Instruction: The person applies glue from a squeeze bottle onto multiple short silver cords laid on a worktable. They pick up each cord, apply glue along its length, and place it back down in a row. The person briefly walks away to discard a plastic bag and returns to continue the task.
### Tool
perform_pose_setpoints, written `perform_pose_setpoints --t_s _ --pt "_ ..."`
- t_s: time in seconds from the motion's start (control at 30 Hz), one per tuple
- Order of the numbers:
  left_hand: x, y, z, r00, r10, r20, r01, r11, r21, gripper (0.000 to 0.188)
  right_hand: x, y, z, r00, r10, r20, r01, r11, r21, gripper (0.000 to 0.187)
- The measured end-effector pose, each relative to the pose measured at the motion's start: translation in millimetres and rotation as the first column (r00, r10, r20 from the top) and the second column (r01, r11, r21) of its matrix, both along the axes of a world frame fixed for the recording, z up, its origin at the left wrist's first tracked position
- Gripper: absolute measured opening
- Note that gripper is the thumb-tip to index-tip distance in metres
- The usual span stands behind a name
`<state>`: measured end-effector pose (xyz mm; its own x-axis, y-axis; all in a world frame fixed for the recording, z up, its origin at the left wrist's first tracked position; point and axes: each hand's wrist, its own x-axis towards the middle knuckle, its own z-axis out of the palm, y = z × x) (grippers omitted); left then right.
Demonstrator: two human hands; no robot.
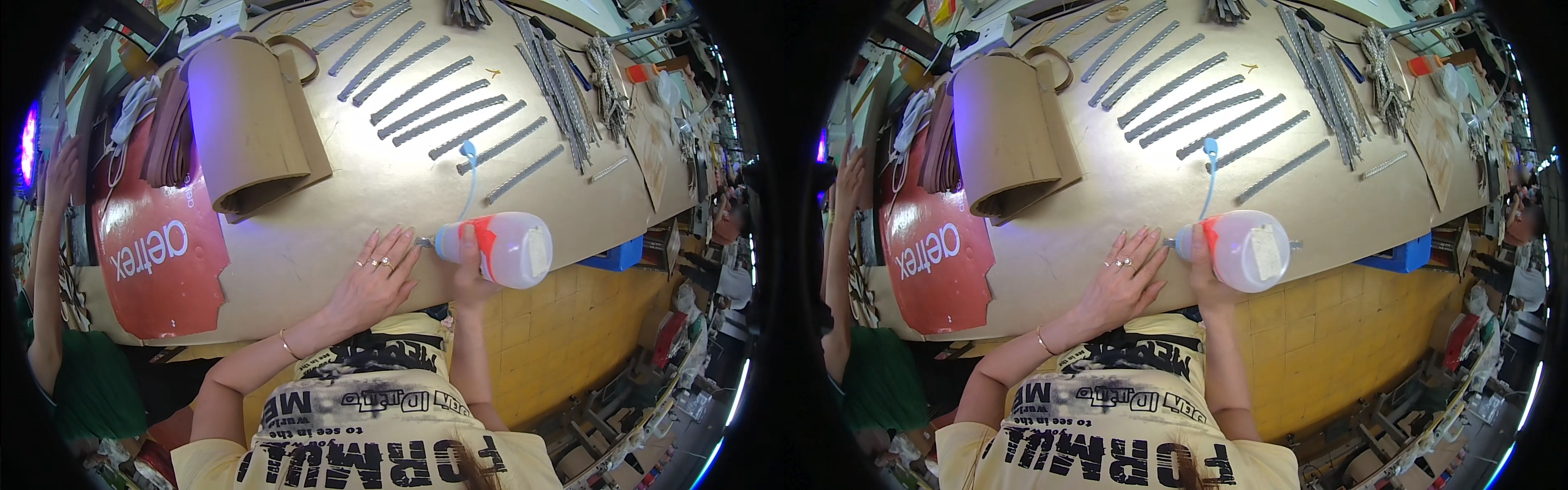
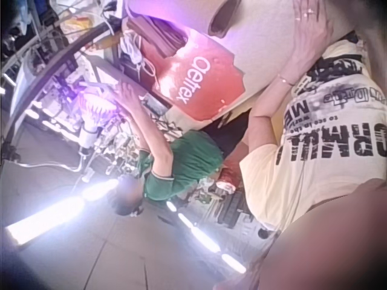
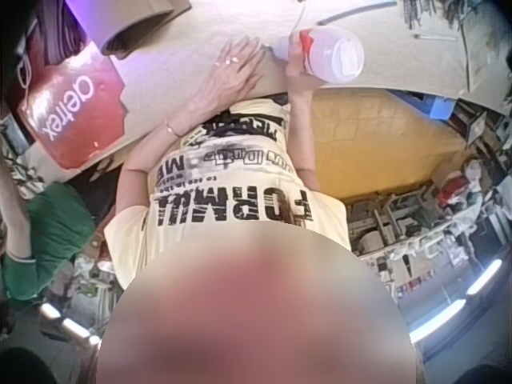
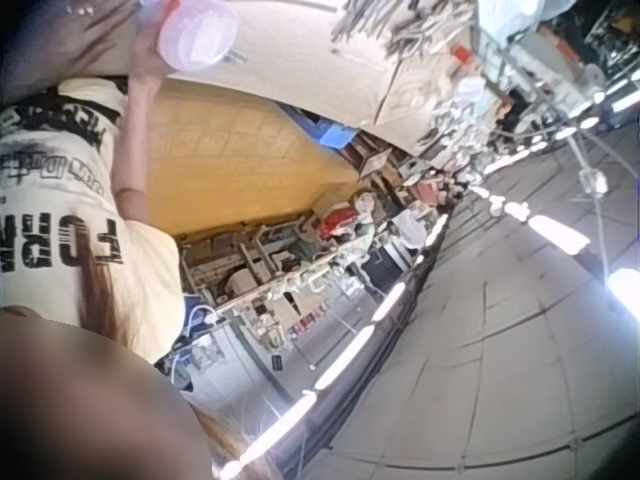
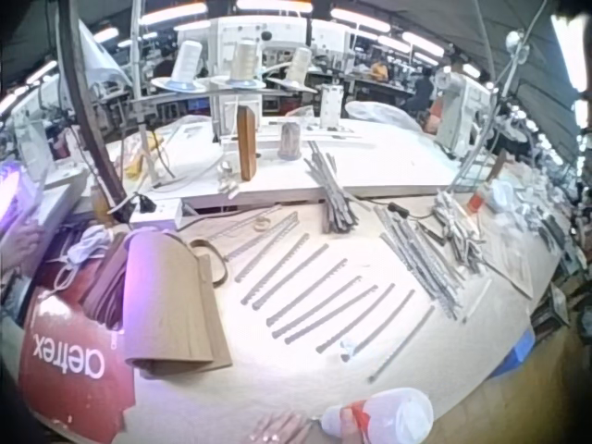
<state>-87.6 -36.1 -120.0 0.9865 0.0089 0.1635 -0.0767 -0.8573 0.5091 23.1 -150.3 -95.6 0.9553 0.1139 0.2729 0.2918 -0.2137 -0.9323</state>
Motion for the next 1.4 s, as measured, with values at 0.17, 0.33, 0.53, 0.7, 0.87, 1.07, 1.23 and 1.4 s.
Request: perform_pose_setpoints --t_s 0.17,0.33,0.53,0.7,0.87,1.07,1.23,1.4 --pt "0 -1 -5 1.0 0.012 -0.005 -0.013 0.998 -0.062 0.049 -9 13 -3 0.988 0.129 -0.086 -0.123 0.99 0.071 0.025" --pt "1 -3 -4 0.999 0.033 -0.003 -0.033 0.993 -0.11 0.046 -4 6 -7 0.983 -0.097 -0.158 0.144 0.937 0.319 0.026" --pt "2 4 10 0.998 0.025 0.057 -0.016 0.99 -0.141 0.039 49 -57 24 0.887 -0.434 -0.159 0.453 0.749 0.484 0.035" --pt "22 0 24 0.991 0.024 0.131 -0.009 0.994 -0.11 0.045 75 -92 37 0.814 -0.58 0.018 0.55 0.781 0.294 0.038" --pt "47 -12 32 0.997 -0.031 0.065 0.03 0.999 0.018 0.047 76 -97 29 0.852 -0.52 0.057 0.514 0.852 0.094 0.042" --pt "60 -21 23 0.994 -0.035 0.104 0.035 0.999 -0.005 0.045 70 -89 14 0.878 -0.442 0.184 0.45 0.893 0.001 0.043" --pt "63 -22 15 0.981 -0.074 0.179 0.077 0.997 -0.012 0.047 61 -80 4 0.905 -0.398 0.15 0.404 0.915 -0.013 0.042" --pt "66 -25 20 0.966 -0.132 0.222 0.103 0.985 0.136 0.049 51 -71 -7 0.912 -0.405 -0.061 0.409 0.895 0.18 0.036"
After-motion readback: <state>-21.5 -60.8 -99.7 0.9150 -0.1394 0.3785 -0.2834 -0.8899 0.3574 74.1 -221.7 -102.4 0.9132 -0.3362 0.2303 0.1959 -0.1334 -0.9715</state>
